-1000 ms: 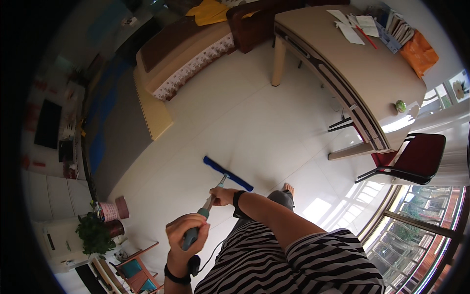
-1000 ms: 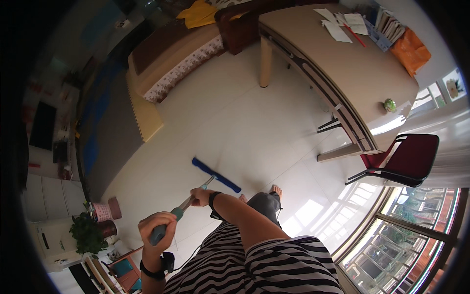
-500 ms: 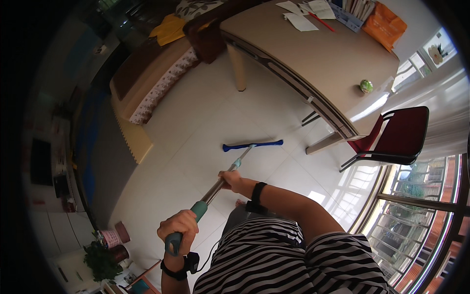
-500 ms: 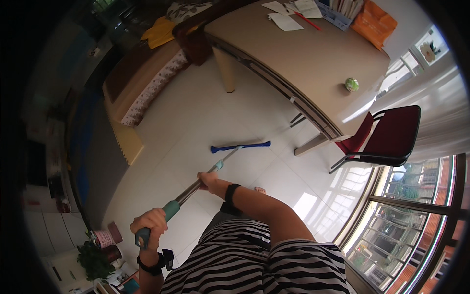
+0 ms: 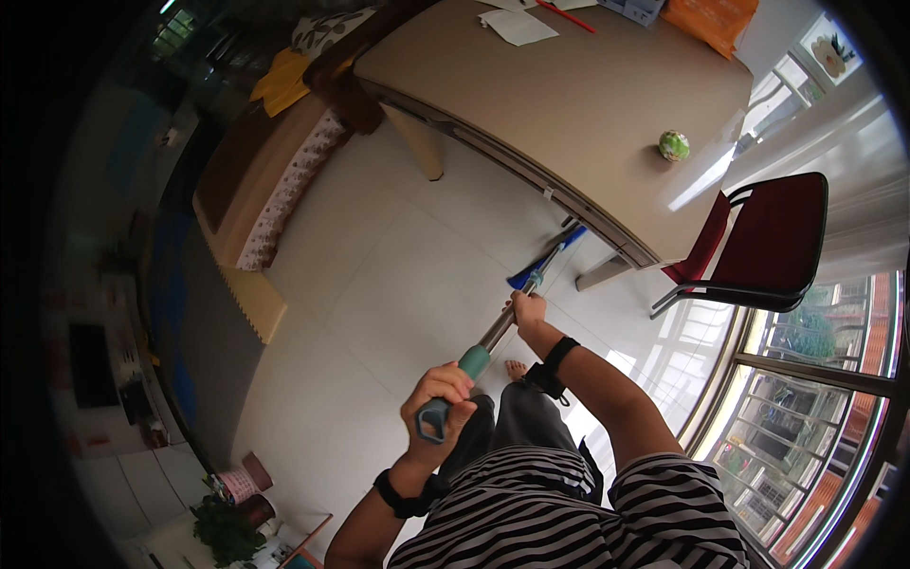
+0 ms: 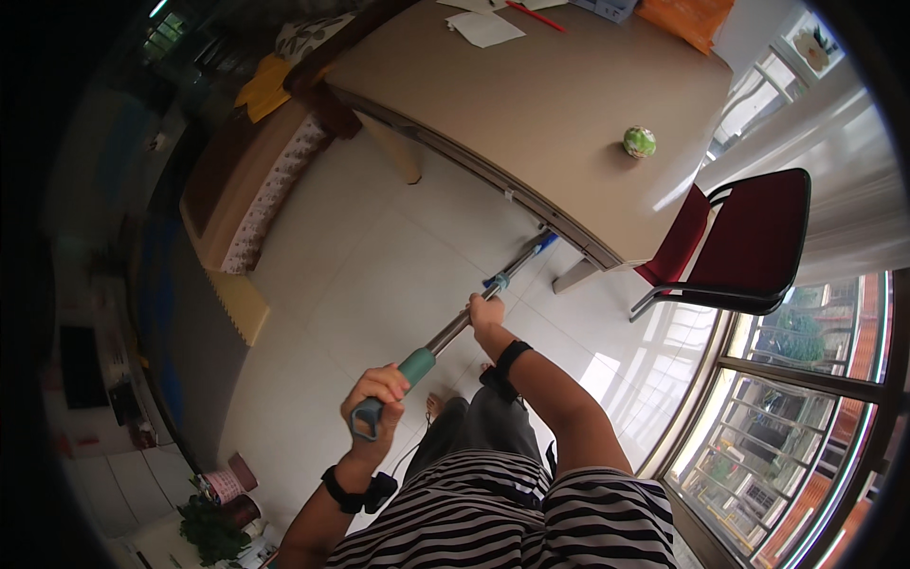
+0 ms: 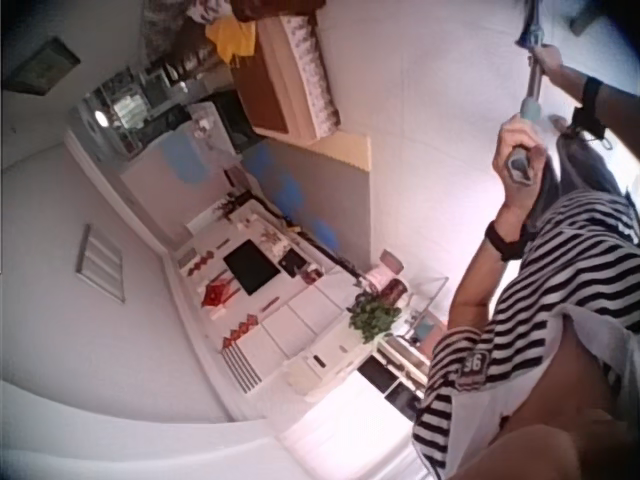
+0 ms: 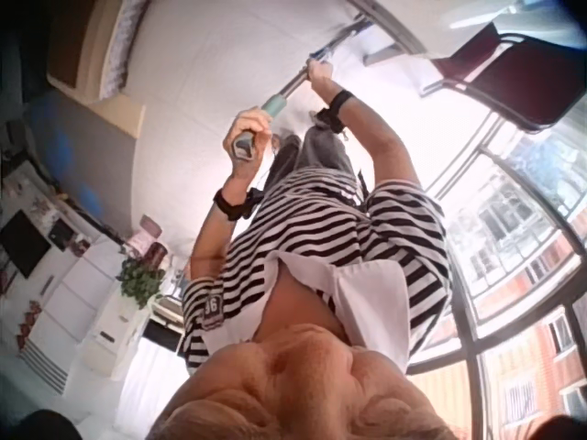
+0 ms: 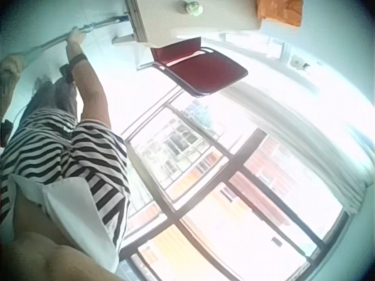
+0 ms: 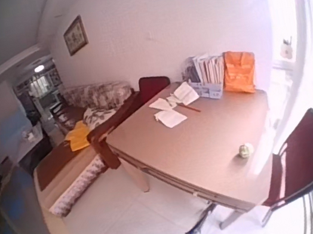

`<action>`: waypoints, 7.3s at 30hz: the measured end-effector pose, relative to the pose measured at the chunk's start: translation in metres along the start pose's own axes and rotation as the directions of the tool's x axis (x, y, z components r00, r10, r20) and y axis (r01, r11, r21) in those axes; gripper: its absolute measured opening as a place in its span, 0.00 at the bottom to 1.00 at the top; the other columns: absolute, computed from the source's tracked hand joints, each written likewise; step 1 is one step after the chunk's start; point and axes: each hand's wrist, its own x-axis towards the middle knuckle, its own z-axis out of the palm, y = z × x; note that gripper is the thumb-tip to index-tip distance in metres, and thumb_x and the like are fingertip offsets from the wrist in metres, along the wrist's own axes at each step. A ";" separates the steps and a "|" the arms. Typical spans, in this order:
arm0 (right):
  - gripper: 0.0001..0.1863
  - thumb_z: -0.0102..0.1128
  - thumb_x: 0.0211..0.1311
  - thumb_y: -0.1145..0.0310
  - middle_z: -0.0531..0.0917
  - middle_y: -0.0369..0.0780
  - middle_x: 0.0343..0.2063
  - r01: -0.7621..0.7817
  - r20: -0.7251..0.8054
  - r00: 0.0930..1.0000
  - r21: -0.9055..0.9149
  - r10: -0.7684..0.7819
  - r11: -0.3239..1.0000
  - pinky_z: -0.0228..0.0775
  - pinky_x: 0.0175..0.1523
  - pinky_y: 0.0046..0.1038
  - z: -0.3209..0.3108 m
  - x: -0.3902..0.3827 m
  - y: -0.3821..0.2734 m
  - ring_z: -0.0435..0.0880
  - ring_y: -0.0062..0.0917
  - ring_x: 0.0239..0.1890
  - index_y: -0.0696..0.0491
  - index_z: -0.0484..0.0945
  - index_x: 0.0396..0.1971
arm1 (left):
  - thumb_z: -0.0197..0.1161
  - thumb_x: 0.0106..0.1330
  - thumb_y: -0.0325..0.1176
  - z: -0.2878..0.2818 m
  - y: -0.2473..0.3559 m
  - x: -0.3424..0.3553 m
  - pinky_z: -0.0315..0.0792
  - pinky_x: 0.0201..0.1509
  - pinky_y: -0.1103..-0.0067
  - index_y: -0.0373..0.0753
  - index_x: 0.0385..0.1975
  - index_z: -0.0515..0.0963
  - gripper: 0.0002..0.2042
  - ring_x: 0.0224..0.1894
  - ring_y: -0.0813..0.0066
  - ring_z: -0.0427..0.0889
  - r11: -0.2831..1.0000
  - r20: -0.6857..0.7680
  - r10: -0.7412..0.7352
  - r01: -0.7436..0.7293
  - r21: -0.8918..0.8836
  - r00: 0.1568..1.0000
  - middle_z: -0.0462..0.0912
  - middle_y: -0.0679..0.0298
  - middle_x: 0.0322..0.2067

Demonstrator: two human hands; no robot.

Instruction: The person mops the tiled floor with a blue flat mop, moving around a sofa, a small playhouse, and a dining table. They clean under furniture and along the window, maintaining a steady back-and-forth motion throughout the room.

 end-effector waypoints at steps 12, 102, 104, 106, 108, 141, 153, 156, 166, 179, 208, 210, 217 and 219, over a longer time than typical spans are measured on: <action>0.08 0.58 0.55 0.77 0.80 0.44 0.24 0.018 -0.152 0.988 0.139 0.004 0.990 0.76 0.25 0.31 -0.063 0.088 -0.028 0.79 0.31 0.20 0.62 0.74 0.34 | 0.63 0.67 0.30 0.076 -0.070 0.014 0.66 0.65 0.61 0.37 0.30 0.71 0.08 0.42 0.65 0.81 1.000 0.146 -0.012 0.008 0.027 0.989 0.78 0.63 0.31; 0.14 0.52 0.67 0.66 0.77 0.45 0.34 -0.327 0.591 0.727 -0.150 0.350 0.933 0.82 0.40 0.37 -0.168 -0.043 0.071 0.83 0.34 0.35 0.61 0.67 0.43 | 0.66 0.50 0.16 0.174 0.074 -0.138 0.76 0.35 0.75 0.37 0.17 0.70 0.11 0.20 0.68 0.76 0.937 0.228 0.070 -0.142 0.320 0.971 0.75 0.63 0.17; 0.15 0.52 0.66 0.65 0.78 0.43 0.34 -0.280 0.504 0.780 -0.246 0.370 0.928 0.84 0.40 0.38 -0.176 -0.056 0.084 0.85 0.34 0.36 0.60 0.67 0.44 | 0.66 0.50 0.16 0.175 0.080 -0.148 0.74 0.31 0.77 0.37 0.17 0.70 0.11 0.20 0.68 0.76 0.939 0.246 0.051 -0.130 0.317 0.968 0.75 0.63 0.17; 0.16 0.52 0.66 0.63 0.79 0.43 0.35 -0.264 0.528 0.763 -0.271 0.373 0.926 0.84 0.41 0.37 -0.188 -0.069 0.097 0.85 0.33 0.36 0.60 0.68 0.45 | 0.66 0.49 0.17 0.176 0.091 -0.164 0.71 0.27 0.78 0.37 0.17 0.70 0.11 0.19 0.69 0.75 0.938 0.270 0.024 -0.115 0.326 0.963 0.75 0.63 0.17; 0.16 0.53 0.66 0.62 0.79 0.43 0.35 -0.270 0.481 0.779 -0.322 0.402 0.907 0.84 0.41 0.38 -0.196 -0.082 0.111 0.85 0.34 0.37 0.60 0.69 0.45 | 0.66 0.49 0.18 0.174 0.101 -0.180 0.69 0.24 0.78 0.37 0.16 0.70 0.10 0.19 0.69 0.75 0.938 0.271 -0.003 -0.092 0.335 0.963 0.74 0.63 0.16; 0.10 0.47 0.66 0.72 0.79 0.41 0.25 0.207 0.552 0.834 -0.280 -0.020 0.937 0.73 0.37 0.34 -0.371 -0.069 0.118 0.80 0.28 0.29 0.56 0.76 0.27 | 0.70 0.56 0.21 0.324 0.109 -0.284 0.71 0.61 0.61 0.34 0.32 0.78 0.08 0.45 0.61 0.84 0.976 -0.211 -0.036 0.080 0.204 0.977 0.83 0.60 0.35; 0.04 0.55 0.59 0.70 0.79 0.35 0.23 0.304 0.558 0.823 -0.279 -0.104 0.911 0.71 0.33 0.33 -0.440 0.100 0.067 0.80 0.27 0.30 0.49 0.75 0.26 | 0.71 0.53 0.18 0.445 0.016 -0.288 0.71 0.62 0.68 0.34 0.42 0.75 0.17 0.63 0.58 0.73 0.938 -0.185 -0.258 0.292 0.189 0.948 0.79 0.55 0.51; 0.04 0.56 0.58 0.74 0.74 0.35 0.19 0.075 0.508 0.859 -0.246 0.062 0.966 0.70 0.28 0.30 -0.454 0.099 0.055 0.77 0.27 0.23 0.51 0.71 0.25 | 0.73 0.52 0.20 0.455 0.009 -0.291 0.71 0.62 0.68 0.34 0.37 0.77 0.14 0.62 0.59 0.75 0.945 -0.165 -0.224 0.256 0.203 0.960 0.81 0.55 0.50; 0.14 0.54 0.56 0.74 0.78 0.46 0.24 0.171 0.400 0.913 -0.540 0.073 0.824 0.79 0.25 0.34 -0.438 0.010 0.072 0.83 0.33 0.21 0.64 0.66 0.40 | 0.70 0.49 0.21 0.423 0.062 -0.324 0.80 0.47 0.71 0.34 0.32 0.78 0.11 0.45 0.56 0.85 0.910 -0.350 -0.001 0.146 0.388 0.937 0.84 0.53 0.40; 0.04 0.52 0.59 0.79 0.75 0.42 0.25 -0.207 0.404 0.891 -0.046 0.208 0.977 0.72 0.28 0.29 -0.413 0.113 0.025 0.73 0.28 0.23 0.58 0.69 0.34 | 0.65 0.56 0.18 0.446 -0.048 -0.279 0.73 0.58 0.72 0.36 0.49 0.73 0.20 0.58 0.63 0.78 0.961 -0.444 -0.240 0.277 0.018 0.863 0.80 0.57 0.49; 0.07 0.47 0.63 0.69 0.66 0.31 0.15 -0.416 0.389 0.877 0.317 0.283 0.852 0.73 0.42 0.33 -0.410 0.018 0.095 0.68 0.20 0.19 0.48 0.66 0.25 | 0.53 0.56 0.14 0.318 -0.009 -0.281 0.77 0.34 0.80 0.32 0.35 0.79 0.11 0.30 0.76 0.84 0.972 -0.296 -0.233 0.224 -0.065 0.926 0.85 0.56 0.37; 0.06 0.47 0.62 0.70 0.67 0.31 0.15 -0.480 0.406 0.845 0.291 0.348 0.827 0.73 0.42 0.33 -0.407 -0.007 0.109 0.69 0.21 0.19 0.48 0.67 0.24 | 0.54 0.51 0.13 0.308 0.013 -0.290 0.77 0.32 0.80 0.32 0.31 0.80 0.11 0.27 0.73 0.84 0.980 -0.301 -0.186 0.198 0.009 0.935 0.86 0.55 0.35; 0.14 0.47 0.70 0.59 0.75 0.37 0.21 -0.641 0.541 0.668 0.071 0.510 0.764 0.74 0.53 0.41 -0.396 -0.119 0.169 0.78 0.29 0.27 0.55 0.71 0.33 | 0.56 0.42 0.15 0.269 0.106 -0.339 0.78 0.34 0.79 0.34 0.24 0.80 0.10 0.26 0.64 0.85 0.936 -0.236 -0.087 0.160 0.312 0.968 0.84 0.55 0.26; 0.14 0.47 0.70 0.58 0.75 0.38 0.24 -0.675 0.527 0.632 0.014 0.568 0.737 0.75 0.52 0.42 -0.390 -0.153 0.186 0.78 0.30 0.29 0.54 0.70 0.34 | 0.56 0.41 0.17 0.260 0.133 -0.353 0.77 0.32 0.79 0.34 0.22 0.80 0.09 0.24 0.65 0.84 0.916 -0.220 -0.108 0.183 0.356 0.969 0.84 0.54 0.25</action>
